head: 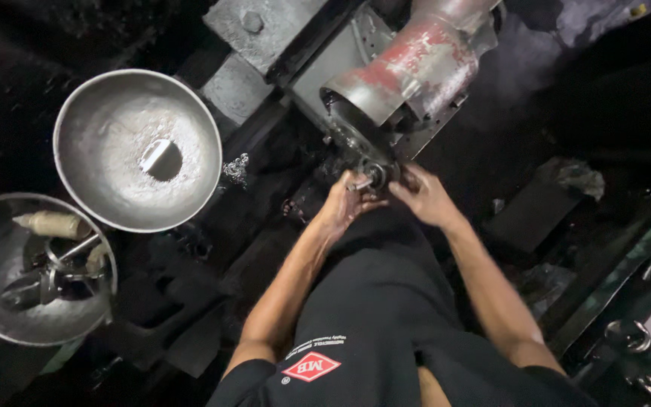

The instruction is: The person repeatedly grinds a cylindrical metal part against a bench grinder, then dips it into a water basin to cool and clean it. The cycle of grinding and dipping is repeated several times throughout the clip.

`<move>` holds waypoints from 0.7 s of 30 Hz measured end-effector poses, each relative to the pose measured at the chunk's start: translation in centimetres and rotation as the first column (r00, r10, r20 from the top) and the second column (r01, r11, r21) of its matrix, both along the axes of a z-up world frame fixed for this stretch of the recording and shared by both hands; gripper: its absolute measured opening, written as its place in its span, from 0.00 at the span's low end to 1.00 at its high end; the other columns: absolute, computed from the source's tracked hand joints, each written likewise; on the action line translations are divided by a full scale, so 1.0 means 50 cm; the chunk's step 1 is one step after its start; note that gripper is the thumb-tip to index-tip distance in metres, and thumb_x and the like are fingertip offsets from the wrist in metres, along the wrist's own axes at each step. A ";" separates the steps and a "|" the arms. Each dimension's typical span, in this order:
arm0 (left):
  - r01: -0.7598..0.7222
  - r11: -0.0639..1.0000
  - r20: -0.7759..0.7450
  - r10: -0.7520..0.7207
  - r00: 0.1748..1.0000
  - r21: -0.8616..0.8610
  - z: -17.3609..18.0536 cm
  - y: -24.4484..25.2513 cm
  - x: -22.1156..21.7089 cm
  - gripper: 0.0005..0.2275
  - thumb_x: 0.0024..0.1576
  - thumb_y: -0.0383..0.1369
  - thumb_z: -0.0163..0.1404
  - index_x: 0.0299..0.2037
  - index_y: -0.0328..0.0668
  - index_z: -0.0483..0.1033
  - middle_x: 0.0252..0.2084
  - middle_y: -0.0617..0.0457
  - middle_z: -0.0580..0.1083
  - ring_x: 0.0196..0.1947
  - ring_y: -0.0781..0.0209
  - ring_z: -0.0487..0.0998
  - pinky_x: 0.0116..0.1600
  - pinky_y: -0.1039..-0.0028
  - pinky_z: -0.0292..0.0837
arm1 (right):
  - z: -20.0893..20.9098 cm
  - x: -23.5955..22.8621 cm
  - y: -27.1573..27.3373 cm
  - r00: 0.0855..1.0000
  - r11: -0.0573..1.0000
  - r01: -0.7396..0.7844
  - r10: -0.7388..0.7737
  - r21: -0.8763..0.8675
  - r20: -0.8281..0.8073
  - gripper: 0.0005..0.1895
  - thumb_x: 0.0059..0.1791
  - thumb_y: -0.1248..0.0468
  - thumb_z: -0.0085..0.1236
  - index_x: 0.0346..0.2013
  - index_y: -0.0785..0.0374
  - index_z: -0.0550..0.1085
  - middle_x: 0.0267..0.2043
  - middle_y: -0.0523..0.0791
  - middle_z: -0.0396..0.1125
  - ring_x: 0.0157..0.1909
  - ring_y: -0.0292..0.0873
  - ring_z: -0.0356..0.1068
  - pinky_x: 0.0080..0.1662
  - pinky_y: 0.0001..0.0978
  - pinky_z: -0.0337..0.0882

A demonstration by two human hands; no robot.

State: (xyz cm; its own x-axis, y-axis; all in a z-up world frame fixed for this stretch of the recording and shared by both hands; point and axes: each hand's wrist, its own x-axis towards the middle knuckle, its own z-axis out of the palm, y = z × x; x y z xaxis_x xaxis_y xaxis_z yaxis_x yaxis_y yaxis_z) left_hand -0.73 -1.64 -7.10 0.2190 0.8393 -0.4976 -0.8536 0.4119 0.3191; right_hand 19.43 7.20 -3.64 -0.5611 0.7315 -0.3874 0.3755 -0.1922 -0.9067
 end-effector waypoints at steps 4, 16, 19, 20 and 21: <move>0.056 0.997 -0.039 -0.055 0.998 0.043 0.014 -0.004 0.008 0.22 0.60 0.40 0.48 0.58 0.28 0.68 0.54 0.35 0.74 0.54 0.38 0.75 0.61 0.47 0.73 | 0.076 0.005 -0.062 0.975 0.989 0.135 -0.122 0.057 -0.188 0.27 0.52 0.70 0.59 0.66 0.72 0.65 0.55 0.47 0.71 0.56 0.38 0.70 0.58 0.32 0.71; 0.146 0.989 0.256 -0.135 0.957 -0.026 0.113 0.037 -0.076 0.29 0.50 0.48 0.47 0.53 0.28 0.75 0.55 0.35 0.75 0.55 0.36 0.75 0.63 0.44 0.67 | 0.242 -0.088 -0.060 0.993 0.993 0.116 -0.115 0.017 -0.020 0.20 0.55 0.67 0.54 0.61 0.67 0.68 0.45 0.49 0.78 0.47 0.37 0.80 0.49 0.33 0.78; 0.205 0.978 0.257 -0.192 0.947 -0.026 0.143 0.047 -0.086 0.31 0.49 0.49 0.47 0.54 0.25 0.74 0.54 0.35 0.76 0.53 0.37 0.76 0.62 0.47 0.68 | 0.219 -0.090 -0.057 0.993 0.993 0.104 -0.100 0.050 -0.070 0.21 0.54 0.66 0.55 0.61 0.67 0.68 0.45 0.49 0.77 0.46 0.37 0.78 0.48 0.33 0.77; 0.190 0.981 0.227 -0.175 0.958 -0.046 0.151 0.049 -0.088 0.30 0.50 0.48 0.46 0.55 0.28 0.73 0.54 0.35 0.75 0.53 0.37 0.76 0.61 0.46 0.69 | 0.203 -0.094 -0.053 0.989 0.989 0.119 -0.111 0.089 -0.097 0.22 0.53 0.66 0.56 0.61 0.68 0.69 0.45 0.49 0.77 0.46 0.38 0.77 0.48 0.34 0.76; 0.166 0.984 0.195 -0.150 0.969 -0.070 0.159 0.047 -0.088 0.29 0.51 0.48 0.46 0.55 0.30 0.73 0.54 0.36 0.75 0.52 0.38 0.76 0.60 0.45 0.69 | 0.183 -0.094 -0.050 0.986 0.984 0.128 -0.112 0.124 -0.125 0.22 0.52 0.66 0.58 0.60 0.69 0.69 0.45 0.50 0.77 0.46 0.38 0.76 0.48 0.35 0.76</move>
State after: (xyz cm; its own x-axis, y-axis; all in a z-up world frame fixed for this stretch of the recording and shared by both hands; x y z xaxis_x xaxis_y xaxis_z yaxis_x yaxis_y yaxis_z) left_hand -5.14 0.70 0.86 0.4419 0.7431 -0.5025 -0.8168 0.5649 0.1172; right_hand 14.72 4.72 5.53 -0.5017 0.8364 -0.2207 0.2472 -0.1059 -0.9632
